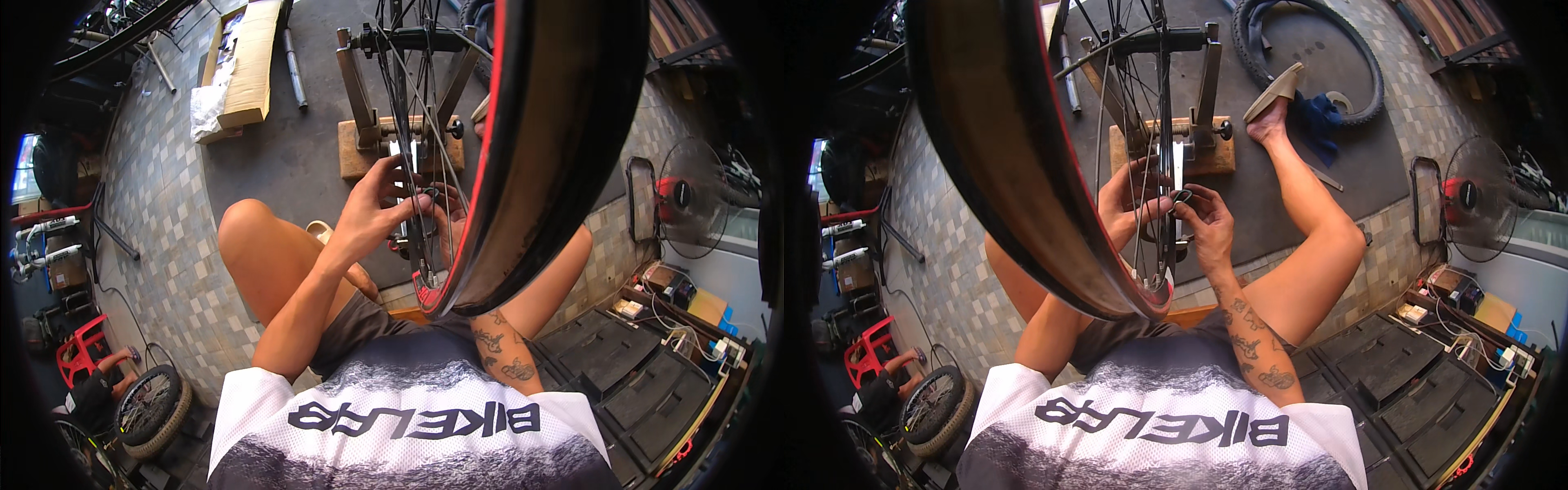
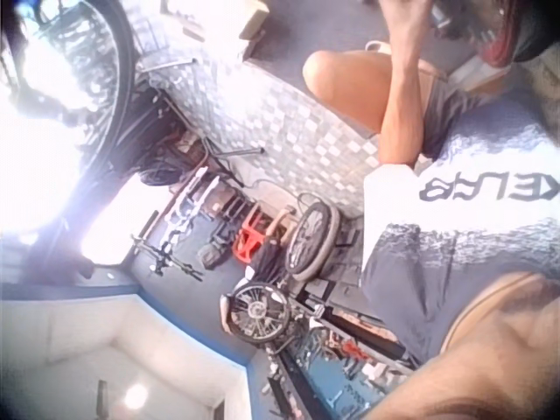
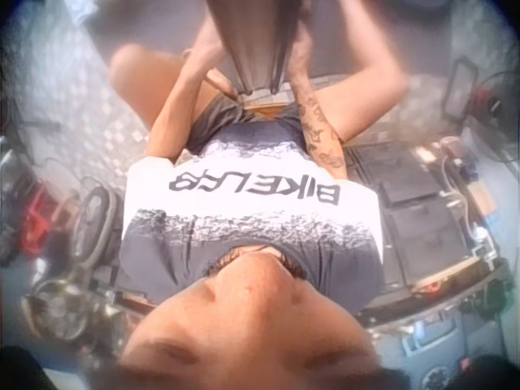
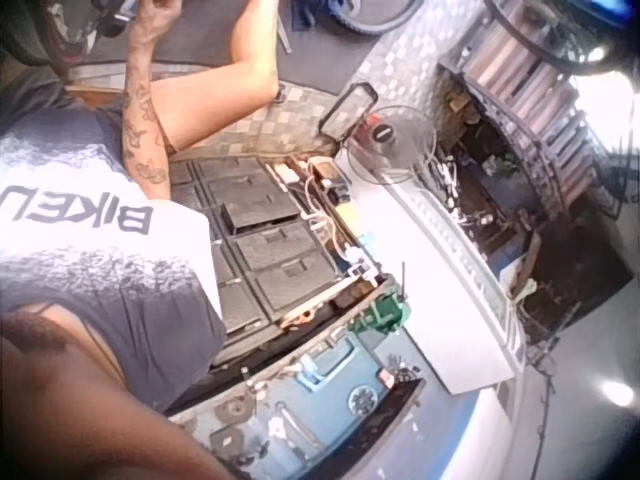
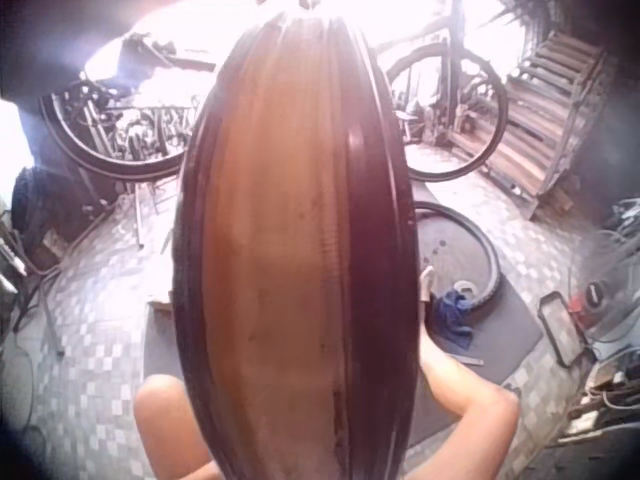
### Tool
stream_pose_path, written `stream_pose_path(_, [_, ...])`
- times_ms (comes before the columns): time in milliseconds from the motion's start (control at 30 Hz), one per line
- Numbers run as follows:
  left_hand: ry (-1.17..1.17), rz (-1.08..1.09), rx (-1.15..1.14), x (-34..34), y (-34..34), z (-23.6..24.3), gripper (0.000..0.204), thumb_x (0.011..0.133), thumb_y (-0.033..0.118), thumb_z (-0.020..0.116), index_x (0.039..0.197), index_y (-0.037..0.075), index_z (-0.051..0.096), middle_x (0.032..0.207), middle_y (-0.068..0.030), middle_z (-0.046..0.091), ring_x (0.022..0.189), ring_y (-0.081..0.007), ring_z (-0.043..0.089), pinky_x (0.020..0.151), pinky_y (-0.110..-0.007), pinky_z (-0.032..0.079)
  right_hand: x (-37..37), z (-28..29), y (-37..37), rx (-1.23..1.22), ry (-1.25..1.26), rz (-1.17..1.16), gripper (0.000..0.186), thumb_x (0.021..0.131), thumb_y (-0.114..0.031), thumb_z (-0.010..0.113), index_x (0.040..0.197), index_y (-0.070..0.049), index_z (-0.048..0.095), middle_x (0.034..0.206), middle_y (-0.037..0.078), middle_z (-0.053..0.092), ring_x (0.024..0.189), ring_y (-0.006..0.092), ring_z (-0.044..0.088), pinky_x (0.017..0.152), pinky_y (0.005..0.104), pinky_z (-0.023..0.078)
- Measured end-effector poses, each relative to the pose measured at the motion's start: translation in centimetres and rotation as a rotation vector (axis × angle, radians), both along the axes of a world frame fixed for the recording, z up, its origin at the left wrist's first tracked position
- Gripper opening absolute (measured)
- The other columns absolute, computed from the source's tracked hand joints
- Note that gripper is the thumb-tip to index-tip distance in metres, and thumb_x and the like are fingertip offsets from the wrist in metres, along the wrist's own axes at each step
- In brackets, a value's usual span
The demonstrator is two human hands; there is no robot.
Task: The person sits on the floor and works on a bicycle wheel mounted on a truing stand. They rotate the wheel, adjust the spokes with a spoke wrench, and use a red plastic tool to check alignment.
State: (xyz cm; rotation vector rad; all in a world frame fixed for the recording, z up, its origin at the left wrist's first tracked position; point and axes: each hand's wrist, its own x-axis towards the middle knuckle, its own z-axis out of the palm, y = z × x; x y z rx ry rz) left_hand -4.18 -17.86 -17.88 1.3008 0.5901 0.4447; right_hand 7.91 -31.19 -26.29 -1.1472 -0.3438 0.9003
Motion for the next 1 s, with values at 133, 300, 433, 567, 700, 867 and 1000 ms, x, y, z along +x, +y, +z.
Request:
stream_pose_path(133, [0.023,0.020,-0.011,0.3,-0.3,-0.5,0.066,0.092,0.019,0.083,0.144,-0.003,0.050,0.125,-0.0145,0.071,0.110,-0.0210,0.070,0.090,-0.036,0.060,-0.9,-0.1,0.0,0.046,-0.023,-0.061,0.041,0.099,-0.007,0.074,0.135,0.003,0.056,0.122,0.015,0.072,0.112,0.0205,0.070,0.096,0.0332,0.060])
stream_pose_path(300, [0.027,0.010,0.015,0.2,-0.1,-0.7,0.063,0.092,0.019,0.083,0.142,-0.002,0.052,0.126,-0.0165,0.071,0.111,-0.0215,0.071,0.092,-0.036,0.060,-1.7,-0.4,0.0,-0.044,-0.231,-0.078,0.040,0.102,-0.011,0.071,0.135,0.002,0.052,0.123,0.016,0.071,0.114,0.0202,0.069,0.097,0.0341,0.059])
stream_pose_path(433, [0.064,0.025,0.027,0.2,0.0,-0.3,0.064,0.091,0.021,0.083,0.143,-0.001,0.053,0.126,-0.0183,0.071,0.117,-0.0241,0.069,0.095,-0.039,0.059,-2.1,-0.1,-0.7,-0.054,-0.183,-0.157,0.037,0.104,-0.010,0.068,0.134,0.001,0.048,0.126,0.018,0.068,0.114,0.0211,0.068,0.096,0.0351,0.060])
stream_pose_path(567, [0.085,0.035,0.042,0.1,0.1,-0.1,0.066,0.092,0.022,0.083,0.145,-0.001,0.052,0.129,-0.0198,0.070,0.120,-0.0278,0.068,0.098,-0.042,0.058,-0.7,2.1,-1.6,0.004,-0.100,-0.096,0.039,0.103,-0.006,0.068,0.136,0.002,0.051,0.125,0.018,0.069,0.113,0.0211,0.069,0.097,0.0347,0.060])
stream_pose_path(700, [0.048,0.015,-0.033,0.0,0.3,-0.4,0.068,0.092,0.023,0.083,0.147,-0.001,0.050,0.131,-0.0206,0.068,0.121,-0.0292,0.068,0.099,-0.042,0.057,0.8,5.6,-2.1,-0.044,-0.109,0.145,0.043,0.099,-0.008,0.074,0.138,0.003,0.059,0.122,0.015,0.073,0.111,0.0184,0.070,0.095,0.0321,0.059])
stream_pose_path(867, [0.036,0.039,-0.011,-0.1,0.1,-0.8,0.068,0.092,0.021,0.082,0.149,0.001,0.050,0.131,-0.0203,0.068,0.121,-0.0281,0.068,0.099,-0.041,0.058,1.5,8.1,-1.7,-0.156,-0.190,0.347,0.041,0.098,-0.011,0.077,0.134,0.004,0.064,0.118,0.011,0.075,0.109,0.0149,0.070,0.095,0.0292,0.058])
stream_pose_path(1000, [0.043,0.034,0.020,-0.2,0.1,-0.9,0.067,0.093,0.021,0.081,0.149,0.002,0.050,0.132,-0.0201,0.067,0.120,-0.0275,0.067,0.098,-0.041,0.058,1.6,8.7,-1.5,-0.203,-0.191,0.358,0.040,0.098,-0.011,0.077,0.133,0.004,0.065,0.116,0.011,0.076,0.108,0.0150,0.071,0.096,0.0289,0.057])
